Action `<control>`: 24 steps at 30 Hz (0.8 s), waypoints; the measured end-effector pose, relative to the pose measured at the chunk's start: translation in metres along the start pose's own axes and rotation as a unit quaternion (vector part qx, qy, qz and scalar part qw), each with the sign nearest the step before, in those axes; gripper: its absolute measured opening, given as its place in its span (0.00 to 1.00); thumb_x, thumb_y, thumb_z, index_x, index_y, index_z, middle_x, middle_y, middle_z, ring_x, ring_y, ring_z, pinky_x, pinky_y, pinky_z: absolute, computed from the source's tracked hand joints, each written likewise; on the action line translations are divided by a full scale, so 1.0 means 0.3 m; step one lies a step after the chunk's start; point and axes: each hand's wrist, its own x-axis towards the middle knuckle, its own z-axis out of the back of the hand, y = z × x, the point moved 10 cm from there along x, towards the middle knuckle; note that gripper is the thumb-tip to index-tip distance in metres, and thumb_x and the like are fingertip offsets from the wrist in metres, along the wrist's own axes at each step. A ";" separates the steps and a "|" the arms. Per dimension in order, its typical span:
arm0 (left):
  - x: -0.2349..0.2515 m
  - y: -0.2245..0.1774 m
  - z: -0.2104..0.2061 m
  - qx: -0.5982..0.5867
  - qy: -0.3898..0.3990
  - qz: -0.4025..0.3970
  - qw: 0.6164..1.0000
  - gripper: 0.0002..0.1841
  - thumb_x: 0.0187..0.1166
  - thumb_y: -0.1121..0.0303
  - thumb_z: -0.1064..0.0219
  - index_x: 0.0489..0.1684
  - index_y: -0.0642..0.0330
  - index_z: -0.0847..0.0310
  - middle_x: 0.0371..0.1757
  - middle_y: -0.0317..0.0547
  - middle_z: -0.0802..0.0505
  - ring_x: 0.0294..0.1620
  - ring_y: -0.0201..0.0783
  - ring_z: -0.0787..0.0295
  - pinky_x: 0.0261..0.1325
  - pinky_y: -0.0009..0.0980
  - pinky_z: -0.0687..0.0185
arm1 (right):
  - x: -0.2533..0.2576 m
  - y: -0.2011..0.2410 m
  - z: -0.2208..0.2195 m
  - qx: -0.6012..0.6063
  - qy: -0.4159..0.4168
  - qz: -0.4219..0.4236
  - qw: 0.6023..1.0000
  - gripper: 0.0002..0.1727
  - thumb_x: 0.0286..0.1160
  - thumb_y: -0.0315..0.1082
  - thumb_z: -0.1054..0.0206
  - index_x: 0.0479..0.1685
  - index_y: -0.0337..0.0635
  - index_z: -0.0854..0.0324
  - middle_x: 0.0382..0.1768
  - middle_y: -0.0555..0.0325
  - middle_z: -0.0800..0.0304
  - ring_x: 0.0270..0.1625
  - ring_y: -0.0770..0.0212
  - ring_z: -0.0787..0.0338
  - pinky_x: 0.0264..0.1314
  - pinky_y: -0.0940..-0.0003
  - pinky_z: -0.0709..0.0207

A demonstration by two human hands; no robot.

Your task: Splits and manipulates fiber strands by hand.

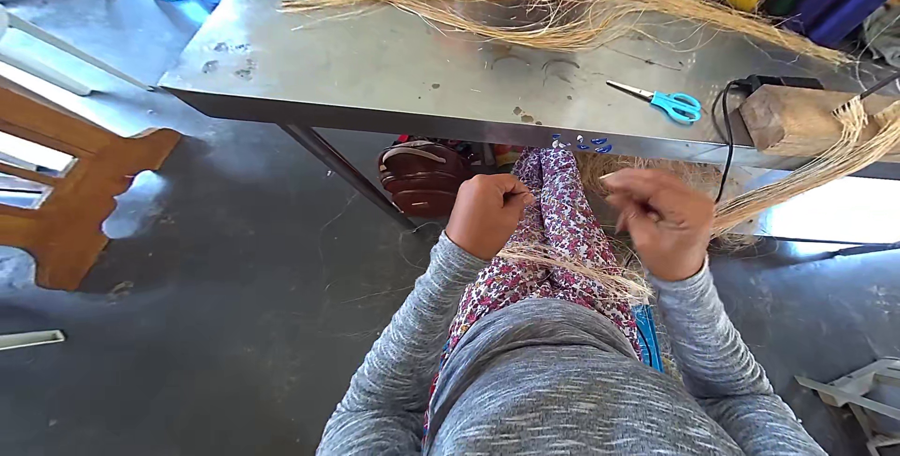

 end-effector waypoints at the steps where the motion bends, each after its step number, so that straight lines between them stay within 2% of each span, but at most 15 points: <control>1: 0.001 -0.010 -0.010 0.007 0.003 -0.006 1.000 0.06 0.78 0.75 0.31 0.31 0.64 0.09 0.24 0.43 0.09 0.24 0.30 0.15 0.33 0.31 0.19 | -0.011 0.036 -0.036 0.032 0.018 0.014 0.999 0.09 0.76 0.24 0.31 0.47 0.28 0.09 0.53 0.43 0.06 0.49 0.63 0.05 0.51 0.70 0.09; 3: -0.001 -0.031 -0.036 0.014 0.013 -0.021 1.000 0.06 0.78 0.75 0.31 0.32 0.65 0.09 0.24 0.45 0.09 0.24 0.32 0.14 0.33 0.33 0.17 | -0.034 0.080 -0.109 0.018 0.055 0.043 0.997 0.12 0.75 0.25 0.31 0.52 0.28 0.09 0.59 0.40 0.07 0.56 0.57 0.04 0.55 0.66 0.09; 5: -0.005 -0.056 -0.059 0.014 0.022 -0.040 0.999 0.06 0.77 0.75 0.31 0.32 0.65 0.09 0.25 0.46 0.08 0.25 0.34 0.13 0.34 0.35 0.17 | -0.051 0.078 -0.168 -0.048 0.081 0.067 0.993 0.14 0.75 0.25 0.31 0.55 0.29 0.10 0.60 0.39 0.08 0.55 0.52 0.04 0.51 0.63 0.10; 9: -0.009 -0.080 -0.078 0.005 0.042 -0.044 0.998 0.07 0.79 0.74 0.32 0.33 0.64 0.09 0.25 0.43 0.09 0.24 0.31 0.15 0.33 0.32 0.19 | -0.067 0.035 -0.169 -0.081 0.055 0.087 0.991 0.10 0.75 0.24 0.31 0.48 0.31 0.08 0.42 0.44 0.03 0.44 0.52 0.03 0.50 0.64 0.10; 11: -0.010 -0.082 -0.073 0.001 0.042 -0.044 0.998 0.07 0.78 0.75 0.32 0.33 0.64 0.09 0.24 0.42 0.09 0.23 0.30 0.16 0.31 0.30 0.20 | -0.068 0.021 -0.134 -0.072 0.030 0.079 0.994 0.08 0.73 0.24 0.30 0.42 0.32 0.07 0.38 0.45 0.04 0.42 0.55 0.03 0.49 0.67 0.11; 15: -0.010 -0.071 -0.065 -0.008 0.034 -0.048 0.998 0.07 0.78 0.75 0.32 0.32 0.64 0.09 0.23 0.41 0.09 0.23 0.28 0.15 0.31 0.28 0.19 | -0.074 0.005 -0.095 -0.076 0.014 0.085 0.993 0.07 0.72 0.23 0.31 0.40 0.32 0.06 0.37 0.46 0.04 0.43 0.56 0.04 0.51 0.69 0.12; 19: -0.008 -0.063 -0.058 -0.029 0.039 -0.031 0.998 0.06 0.78 0.75 0.31 0.33 0.63 0.09 0.25 0.38 0.09 0.24 0.24 0.16 0.33 0.24 0.20 | -0.084 0.009 -0.094 -0.107 0.016 0.123 0.986 0.08 0.73 0.23 0.31 0.41 0.33 0.06 0.36 0.45 0.04 0.41 0.53 0.05 0.48 0.67 0.12; 24: -0.004 -0.064 -0.061 -0.041 0.042 -0.030 0.998 0.05 0.78 0.75 0.30 0.32 0.63 0.09 0.24 0.38 0.09 0.24 0.22 0.17 0.33 0.21 0.21 | -0.088 -0.004 -0.116 -0.129 0.038 0.109 0.985 0.08 0.73 0.23 0.32 0.42 0.33 0.06 0.32 0.45 0.09 0.38 0.51 0.09 0.43 0.66 0.15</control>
